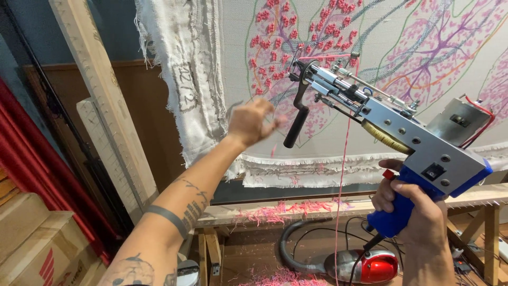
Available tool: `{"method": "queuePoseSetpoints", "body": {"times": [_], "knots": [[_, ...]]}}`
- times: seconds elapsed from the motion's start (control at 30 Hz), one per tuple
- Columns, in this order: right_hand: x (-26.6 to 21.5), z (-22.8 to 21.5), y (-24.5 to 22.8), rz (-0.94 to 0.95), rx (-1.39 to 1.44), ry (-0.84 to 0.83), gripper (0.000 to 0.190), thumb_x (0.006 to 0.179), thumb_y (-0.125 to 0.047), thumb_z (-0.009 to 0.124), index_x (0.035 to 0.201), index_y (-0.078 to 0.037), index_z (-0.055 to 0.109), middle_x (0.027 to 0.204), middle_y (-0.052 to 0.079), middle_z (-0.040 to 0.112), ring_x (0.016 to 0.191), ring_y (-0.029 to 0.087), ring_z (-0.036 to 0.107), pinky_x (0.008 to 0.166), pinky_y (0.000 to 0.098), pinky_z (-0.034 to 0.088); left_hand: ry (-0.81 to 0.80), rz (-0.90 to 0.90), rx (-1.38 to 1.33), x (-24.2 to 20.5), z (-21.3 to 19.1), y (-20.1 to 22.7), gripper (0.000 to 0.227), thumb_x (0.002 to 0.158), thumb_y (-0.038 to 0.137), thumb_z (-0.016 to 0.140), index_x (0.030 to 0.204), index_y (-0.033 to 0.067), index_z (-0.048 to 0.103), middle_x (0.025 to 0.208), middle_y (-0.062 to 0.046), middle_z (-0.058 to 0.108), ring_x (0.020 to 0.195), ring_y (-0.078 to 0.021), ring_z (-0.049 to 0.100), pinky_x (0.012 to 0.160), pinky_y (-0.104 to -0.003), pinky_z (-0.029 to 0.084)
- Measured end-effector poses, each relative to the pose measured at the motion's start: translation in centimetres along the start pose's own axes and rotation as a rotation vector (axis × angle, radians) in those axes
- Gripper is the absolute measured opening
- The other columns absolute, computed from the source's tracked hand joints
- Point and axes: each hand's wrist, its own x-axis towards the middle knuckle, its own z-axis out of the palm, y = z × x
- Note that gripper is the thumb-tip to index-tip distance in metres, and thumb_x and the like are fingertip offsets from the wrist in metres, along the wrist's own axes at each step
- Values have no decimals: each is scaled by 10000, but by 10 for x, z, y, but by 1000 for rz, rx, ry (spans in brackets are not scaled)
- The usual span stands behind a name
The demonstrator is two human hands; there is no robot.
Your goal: Using an electric tufting gun to create a patterned rug on a stretched canvas.
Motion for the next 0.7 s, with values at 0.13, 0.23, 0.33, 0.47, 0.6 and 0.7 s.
{"method": "queuePoseSetpoints", "body": {"times": [0.13, 0.23, 0.33, 0.47, 0.6, 0.7], "knots": [[0, -2, 2, 30, 11, 6, 410, 722, -101, 485, 1107, 33, 530, 565, 33, 432, 447, 103, 406, 449, 228, 306, 55, -392, -369, 24, 10, -11, 313, 826, 434, 600, 774, 126, 603, 787, -8, 631, 476, -48, 457, 406, -147, 385], [0, 0, 2, 31, 9, 17, 409, 726, -100, 471, 1107, 40, 527, 562, 35, 423, 447, 103, 397, 453, 227, 306, 44, -466, -295, 33, 12, -11, 267, 788, 412, 660, 725, 169, 566, 717, 43, 594, 484, -52, 440, 430, -165, 361], [1, -1, 2, 15, 6, 34, 409, 711, -100, 490, 1094, 36, 535, 548, 22, 425, 437, 90, 399, 435, 210, 293, 16, -549, -285, 41, 11, -4, 219, 804, 360, 648, 712, 167, 600, 662, 32, 606, 455, -57, 444, 422, -183, 369], [1, -6, 2, 27, 13, 9, 405, 728, -110, 490, 1103, 39, 525, 558, 26, 426, 439, 100, 404, 439, 226, 298, 5, -601, -282, 45, 15, 2, 173, 834, 257, 604, 691, 159, 597, 673, 16, 600, 557, -91, 505, 588, -245, 437], [2, -3, -3, 3, -9, 25, 398, 715, -100, 482, 1080, 50, 531, 544, 31, 421, 424, 103, 405, 425, 219, 297, 112, -480, -170, 39, 20, 9, 107, 842, 156, 527, 756, 154, 591, 707, 17, 591, 615, -100, 511, 688, -286, 416], [1, -6, -1, -36, 0, 24, 379, 722, -99, 497, 1074, 30, 553, 568, 18, 451, 456, 82, 420, 439, 207, 313, 152, -319, -86, 26, 35, 9, 85, 805, 145, 565, 728, 169, 591, 691, 15, 592, 600, -90, 470, 621, -235, 398]]}}
